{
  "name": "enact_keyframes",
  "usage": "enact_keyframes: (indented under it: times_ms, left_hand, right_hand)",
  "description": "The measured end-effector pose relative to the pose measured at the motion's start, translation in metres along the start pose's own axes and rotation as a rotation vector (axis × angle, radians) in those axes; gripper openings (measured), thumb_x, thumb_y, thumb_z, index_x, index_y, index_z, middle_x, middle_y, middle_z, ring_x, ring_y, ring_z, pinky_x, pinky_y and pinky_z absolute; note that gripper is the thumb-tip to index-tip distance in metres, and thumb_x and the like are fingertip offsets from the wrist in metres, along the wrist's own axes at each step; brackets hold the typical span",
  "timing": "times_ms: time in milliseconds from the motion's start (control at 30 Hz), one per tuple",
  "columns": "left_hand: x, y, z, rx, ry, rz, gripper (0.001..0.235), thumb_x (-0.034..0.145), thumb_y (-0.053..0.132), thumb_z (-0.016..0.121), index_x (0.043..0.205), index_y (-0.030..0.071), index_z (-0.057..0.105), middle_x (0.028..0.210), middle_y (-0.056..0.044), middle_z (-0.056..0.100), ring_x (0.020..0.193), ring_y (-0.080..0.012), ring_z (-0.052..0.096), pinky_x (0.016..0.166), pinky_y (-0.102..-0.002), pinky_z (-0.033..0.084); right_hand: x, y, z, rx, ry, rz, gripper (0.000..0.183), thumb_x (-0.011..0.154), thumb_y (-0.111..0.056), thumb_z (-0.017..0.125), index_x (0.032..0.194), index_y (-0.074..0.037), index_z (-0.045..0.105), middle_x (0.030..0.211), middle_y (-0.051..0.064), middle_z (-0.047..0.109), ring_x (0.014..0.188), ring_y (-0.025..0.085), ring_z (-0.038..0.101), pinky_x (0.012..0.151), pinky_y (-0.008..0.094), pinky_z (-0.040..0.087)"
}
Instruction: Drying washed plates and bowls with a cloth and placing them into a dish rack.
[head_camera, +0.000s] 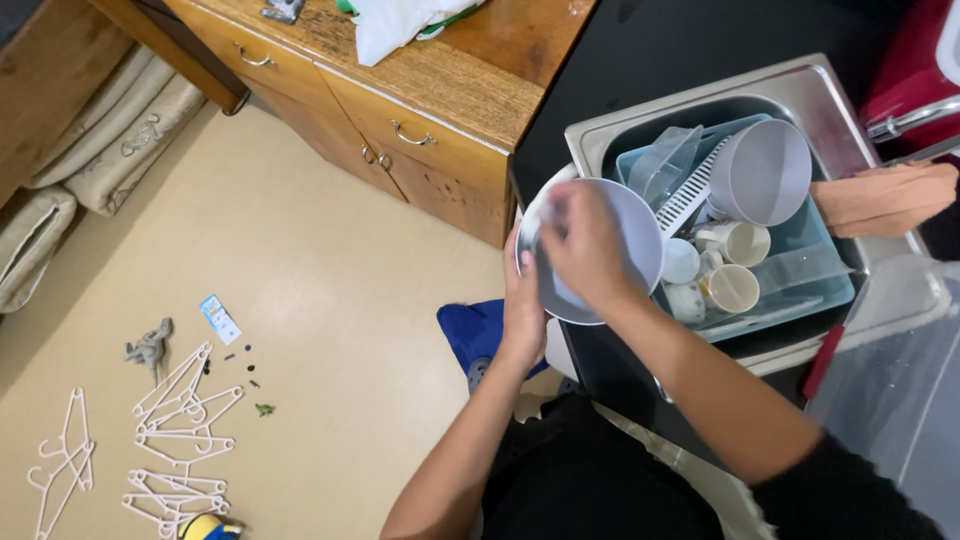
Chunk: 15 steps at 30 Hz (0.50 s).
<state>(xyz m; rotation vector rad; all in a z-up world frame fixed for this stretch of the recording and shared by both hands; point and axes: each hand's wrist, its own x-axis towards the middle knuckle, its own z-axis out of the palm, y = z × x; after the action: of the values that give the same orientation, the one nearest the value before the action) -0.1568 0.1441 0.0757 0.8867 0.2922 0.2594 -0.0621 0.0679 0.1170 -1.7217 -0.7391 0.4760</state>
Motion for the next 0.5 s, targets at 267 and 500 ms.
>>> enact_keyframes:
  times_ms: [267,500]
  left_hand:
    - [0.004,-0.010,-0.020,0.315,0.067,0.007,0.062,0.109,0.049,0.033,0.158,0.010,0.032,0.158,-0.016,0.042,0.147,-0.0271,0.038,0.119,-0.036,0.030]
    - [0.008,0.028,-0.019,0.357,0.109,0.034,0.061,0.109,0.046,0.032,0.155,0.007,0.040,0.157,-0.014,0.044,0.146,-0.0242,0.039,0.120,-0.035,0.029]
  right_hand:
    - [0.000,0.001,0.002,-0.646,0.304,-0.341,0.032,0.087,-0.009,0.075,0.115,-0.004,0.061,0.107,0.016,0.065,0.098,0.034,0.066,0.083,0.040,0.055]
    - [-0.001,-0.006,-0.028,-1.360,0.332,-0.239,0.020,0.090,-0.009,0.063,0.109,-0.005,0.064,0.101,0.011,0.066,0.094,0.027,0.068,0.069,0.033,0.056]
